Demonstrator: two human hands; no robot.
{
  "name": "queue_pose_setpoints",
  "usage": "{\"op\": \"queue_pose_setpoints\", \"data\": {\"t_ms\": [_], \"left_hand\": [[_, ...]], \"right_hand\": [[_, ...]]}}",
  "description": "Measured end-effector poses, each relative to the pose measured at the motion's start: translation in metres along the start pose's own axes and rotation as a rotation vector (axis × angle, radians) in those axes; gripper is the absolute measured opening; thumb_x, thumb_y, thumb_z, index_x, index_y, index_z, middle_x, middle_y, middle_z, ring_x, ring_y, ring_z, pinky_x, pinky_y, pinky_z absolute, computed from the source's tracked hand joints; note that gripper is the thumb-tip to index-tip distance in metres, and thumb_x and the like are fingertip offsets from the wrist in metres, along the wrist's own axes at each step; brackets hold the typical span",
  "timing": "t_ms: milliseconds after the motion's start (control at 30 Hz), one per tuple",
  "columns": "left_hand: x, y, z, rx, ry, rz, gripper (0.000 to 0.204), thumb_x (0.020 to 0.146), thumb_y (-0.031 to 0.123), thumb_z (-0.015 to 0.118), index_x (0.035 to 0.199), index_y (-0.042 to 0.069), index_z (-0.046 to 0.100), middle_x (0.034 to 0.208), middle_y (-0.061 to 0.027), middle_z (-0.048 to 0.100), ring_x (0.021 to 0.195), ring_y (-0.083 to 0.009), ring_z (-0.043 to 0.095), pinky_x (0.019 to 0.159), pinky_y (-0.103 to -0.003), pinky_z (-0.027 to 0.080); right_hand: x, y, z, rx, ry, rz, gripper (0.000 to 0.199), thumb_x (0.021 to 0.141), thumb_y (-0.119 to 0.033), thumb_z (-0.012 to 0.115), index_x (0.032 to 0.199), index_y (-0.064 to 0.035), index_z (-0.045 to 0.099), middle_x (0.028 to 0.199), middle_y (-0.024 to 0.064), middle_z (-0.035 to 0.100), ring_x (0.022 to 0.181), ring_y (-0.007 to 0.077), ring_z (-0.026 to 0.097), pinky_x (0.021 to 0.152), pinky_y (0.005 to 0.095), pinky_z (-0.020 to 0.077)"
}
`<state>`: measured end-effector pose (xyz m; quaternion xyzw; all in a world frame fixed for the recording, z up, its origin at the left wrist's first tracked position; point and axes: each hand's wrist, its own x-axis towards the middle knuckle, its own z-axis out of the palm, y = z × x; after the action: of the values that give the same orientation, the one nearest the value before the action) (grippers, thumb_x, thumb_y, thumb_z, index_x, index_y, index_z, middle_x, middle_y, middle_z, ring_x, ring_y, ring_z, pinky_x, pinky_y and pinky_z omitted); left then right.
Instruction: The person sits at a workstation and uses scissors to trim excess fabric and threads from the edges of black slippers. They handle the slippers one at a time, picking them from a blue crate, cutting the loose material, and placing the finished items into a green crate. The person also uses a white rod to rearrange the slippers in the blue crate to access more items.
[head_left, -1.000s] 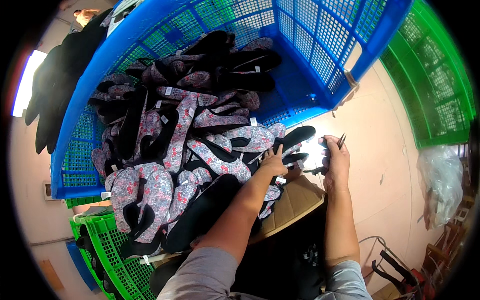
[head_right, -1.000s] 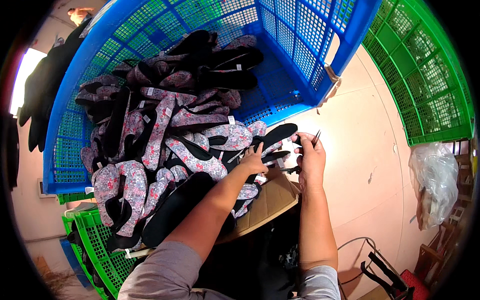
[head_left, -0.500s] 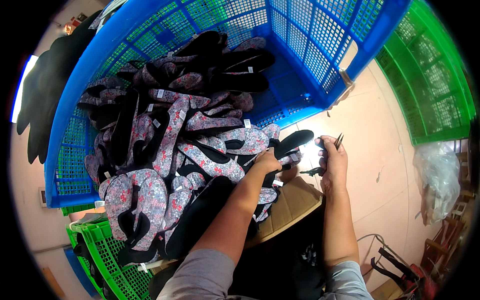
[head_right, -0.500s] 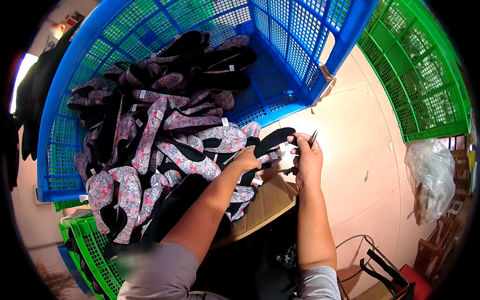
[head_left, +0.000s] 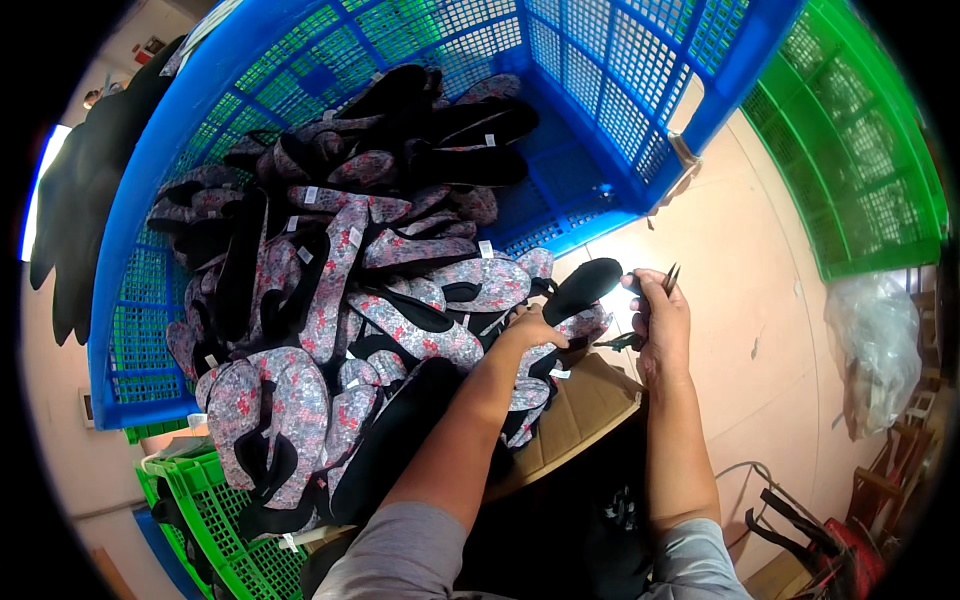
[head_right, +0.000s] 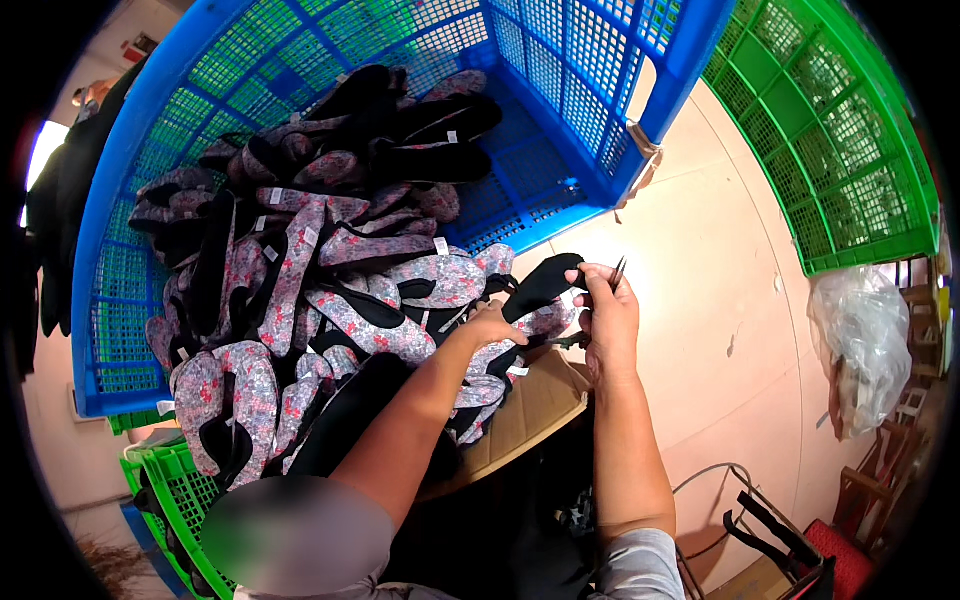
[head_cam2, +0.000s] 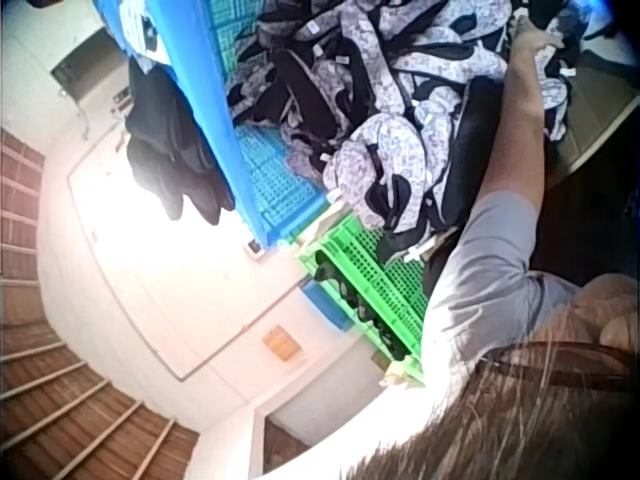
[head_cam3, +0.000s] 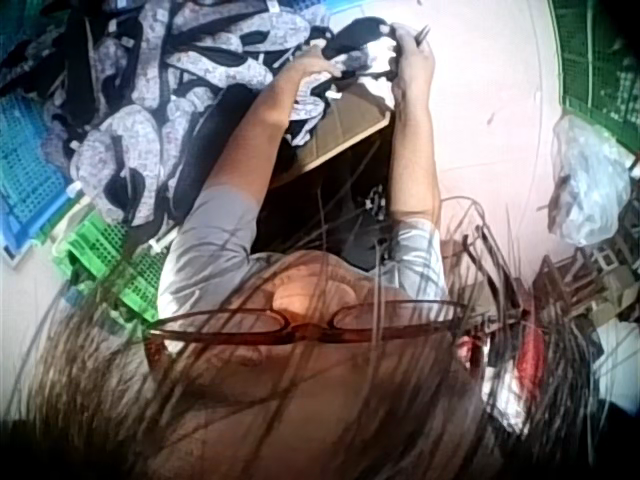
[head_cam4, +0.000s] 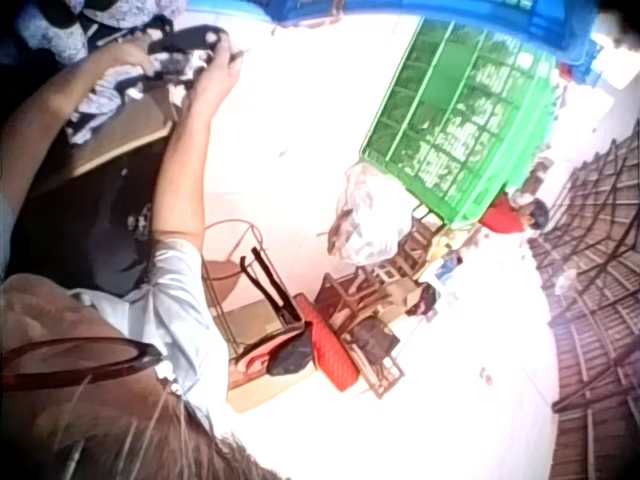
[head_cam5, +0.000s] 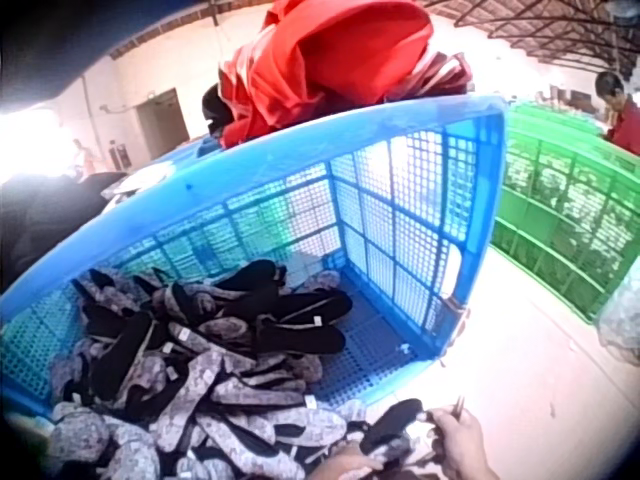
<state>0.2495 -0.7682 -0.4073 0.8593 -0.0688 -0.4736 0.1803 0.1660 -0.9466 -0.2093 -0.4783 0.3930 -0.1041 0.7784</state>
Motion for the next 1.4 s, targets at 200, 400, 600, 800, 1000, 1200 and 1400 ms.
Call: {"op": "queue_pose_setpoints", "data": {"t_ms": [200, 400, 600, 800, 1000, 1200, 1400], "left_hand": [[-0.025, 0.019, 0.009, 0.202, 0.205, 0.260, 0.077, 0.063, 0.036, 0.086, 0.120, 0.001, 0.047, 0.120, -0.0242, 0.061, 0.107, -0.0390, 0.064, 0.090, -0.046, 0.053], [-0.030, 0.016, 0.006, 0.262, 0.138, 0.283, 0.080, 0.065, 0.034, 0.084, 0.130, 0.007, 0.046, 0.111, -0.0223, 0.067, 0.104, -0.0385, 0.066, 0.089, -0.046, 0.053], [-0.045, 0.006, 0.028, 0.345, 0.111, 0.213, 0.061, 0.075, 0.033, 0.080, 0.123, 0.010, 0.051, 0.125, -0.0180, 0.058, 0.116, -0.0370, 0.059, 0.096, -0.046, 0.050], [-0.058, 0.019, 0.011, 0.227, 0.473, 0.274, 0.050, 0.076, 0.026, 0.078, 0.116, 0.010, 0.053, 0.113, -0.0154, 0.057, 0.106, -0.0381, 0.059, 0.087, -0.048, 0.052], [-0.095, 0.097, -0.052, -0.414, 0.713, 0.318, 0.057, 0.072, 0.026, 0.079, 0.115, -0.002, 0.055, 0.109, -0.0259, 0.065, 0.100, -0.0416, 0.064, 0.086, -0.044, 0.051], [-0.222, 0.130, -0.148, -0.081, 0.791, 0.644, 0.053, 0.070, 0.026, 0.082, 0.109, -0.001, 0.057, 0.103, -0.0196, 0.064, 0.096, -0.0350, 0.064, 0.085, -0.040, 0.050], [-0.410, 0.062, -0.197, 0.858, 1.121, 0.670, 0.063, 0.059, 0.003, 0.071, 0.122, 0.006, 0.061, 0.115, -0.0178, 0.057, 0.107, -0.0375, 0.055, 0.094, -0.045, 0.044]], "right_hand": [[0.002, 0.000, -0.003, 0.018, -0.011, 0.008, 0.010, 0.096, -0.016, 0.059, 0.103, -0.0086, 0.063, 0.093, 0.0025, 0.072, 0.062, 0.0013, 0.051, 0.044, 0.0159, 0.0309], [0.002, 0.000, -0.001, 0.034, -0.022, 0.020, 0.010, 0.096, -0.015, 0.059, 0.103, -0.0085, 0.062, 0.092, 0.0021, 0.071, 0.061, 0.0008, 0.051, 0.044, 0.0151, 0.0322], [0.004, 0.001, -0.006, 0.065, -0.046, 0.038, 0.010, 0.097, -0.014, 0.058, 0.103, -0.0075, 0.061, 0.093, 0.0039, 0.072, 0.059, 0.0009, 0.051, 0.044, 0.0154, 0.0324], [0.005, 0.002, -0.010, 0.070, -0.015, -0.014, 0.011, 0.097, -0.015, 0.058, 0.104, -0.0069, 0.062, 0.093, 0.0044, 0.071, 0.060, 0.0020, 0.051, 0.044, 0.0158, 0.0329], [0.012, 0.000, -0.018, 0.251, 0.249, -0.300, 0.014, 0.098, -0.015, 0.057, 0.106, -0.0050, 0.061, 0.096, 0.0044, 0.069, 0.064, 0.0029, 0.048, 0.045, 0.0157, 0.0327], [0.011, 0.002, -0.022, 0.242, 0.221, -0.293, 0.016, 0.098, -0.017, 0.057, 0.107, -0.0044, 0.062, 0.096, 0.0055, 0.070, 0.064, 0.0035, 0.048, 0.046, 0.0166, 0.0340], [0.007, 0.003, -0.016, 0.196, 0.169, -0.205, 0.018, 0.099, -0.018, 0.057, 0.109, -0.0035, 0.062, 0.096, 0.0061, 0.071, 0.064, 0.0039, 0.050, 0.047, 0.0173, 0.0357]]}}
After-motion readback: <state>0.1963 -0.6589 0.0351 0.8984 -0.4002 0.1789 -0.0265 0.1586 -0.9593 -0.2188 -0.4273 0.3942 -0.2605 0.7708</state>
